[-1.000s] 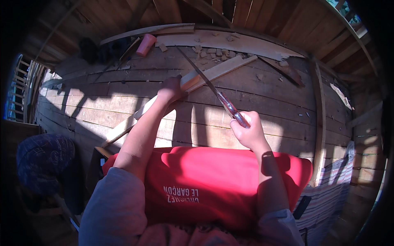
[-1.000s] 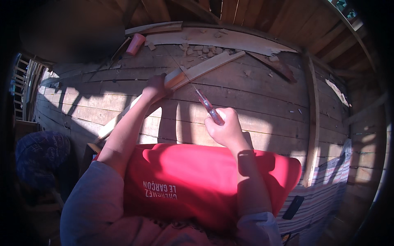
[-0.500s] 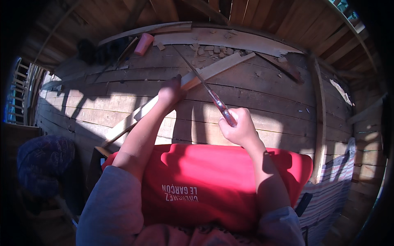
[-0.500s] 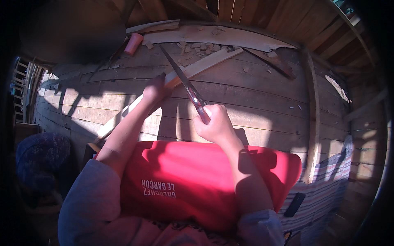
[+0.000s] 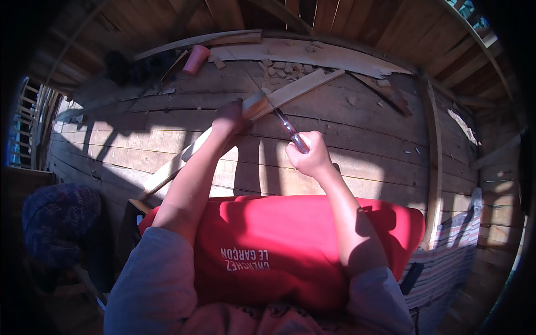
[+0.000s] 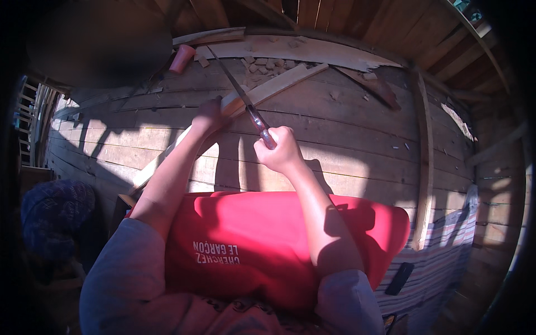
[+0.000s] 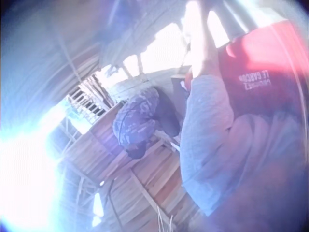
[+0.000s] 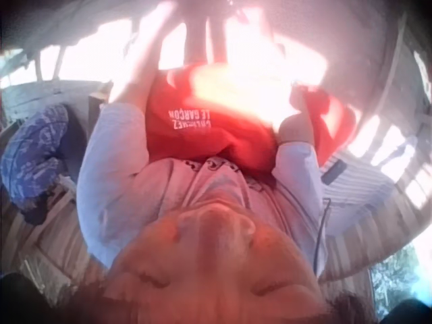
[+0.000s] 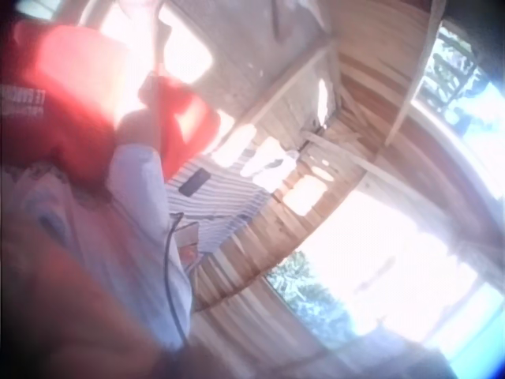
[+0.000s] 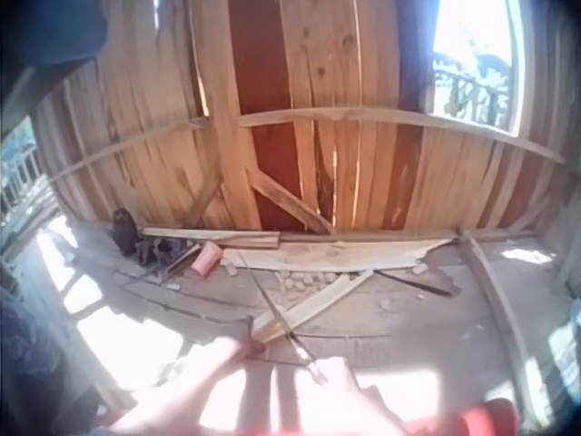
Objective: The person saws through a piece of wood by hand while holding it steady on a workbench.
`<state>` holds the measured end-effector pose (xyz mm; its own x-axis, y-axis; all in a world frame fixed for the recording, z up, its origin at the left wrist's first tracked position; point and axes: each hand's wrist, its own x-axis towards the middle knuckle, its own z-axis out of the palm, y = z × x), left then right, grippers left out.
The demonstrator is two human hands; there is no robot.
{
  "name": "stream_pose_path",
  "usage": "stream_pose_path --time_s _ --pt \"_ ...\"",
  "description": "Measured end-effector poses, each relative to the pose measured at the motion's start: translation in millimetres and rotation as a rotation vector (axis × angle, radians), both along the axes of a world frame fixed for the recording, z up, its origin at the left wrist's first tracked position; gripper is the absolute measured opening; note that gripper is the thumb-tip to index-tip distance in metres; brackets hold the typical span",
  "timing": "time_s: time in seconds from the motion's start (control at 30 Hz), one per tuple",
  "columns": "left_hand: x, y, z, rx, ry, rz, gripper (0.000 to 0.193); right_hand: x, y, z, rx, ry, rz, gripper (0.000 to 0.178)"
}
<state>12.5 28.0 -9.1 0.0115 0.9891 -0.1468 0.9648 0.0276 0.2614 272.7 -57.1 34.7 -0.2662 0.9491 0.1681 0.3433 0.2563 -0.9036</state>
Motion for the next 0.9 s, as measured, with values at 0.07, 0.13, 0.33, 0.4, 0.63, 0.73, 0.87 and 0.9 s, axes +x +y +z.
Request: stream_pose_path --time_s 0.07,0.13,0.33,0.4,0.63,0.73,0.87,0.9 --pt "-9.1 0.2 1.7 -0.013 -0.006 0.0 0.059 -3.5 -4.2 8.3 -0.073 0.034 0.015 0.032" --pt "-11.9 -3.1 4.3 -0.035 -0.011 0.044 0.059 15.0 -8.8 10.9 -0.19 0.066 -0.008 0.031" --pt "-10.1 -12.6 1.6 -0.066 -0.012 0.101 0.062 34.4 -12.6 36.6 -0.203 -0.019 0.064 0.03" --pt "6.5 -5.2 4.5 -0.059 -0.02 0.058 0.061 -1.3 4.7 18.4 -0.046 -0.07 0.044 0.032" --pt "-24.8 -11.8 5.8 -0.044 0.012 0.098 0.058 50.5 -12.8 45.4 -0.346 0.032 0.06 0.027" --pt "-13.6 -12.1 2.6 -0.075 -0.014 0.108 0.057 40.4 -7.3 48.1 -0.252 0.009 0.091 0.03" --pt "-5.4 -1.8 2.9 -0.041 -0.031 0.048 0.055 -7.7 6.0 24.2 -0.154 -0.064 0.018 0.033" --pt "-7.0 2.7 2.8 -0.024 -0.023 0.044 0.058 1.0 4.7 24.2 -0.153 -0.075 0.005 0.032"
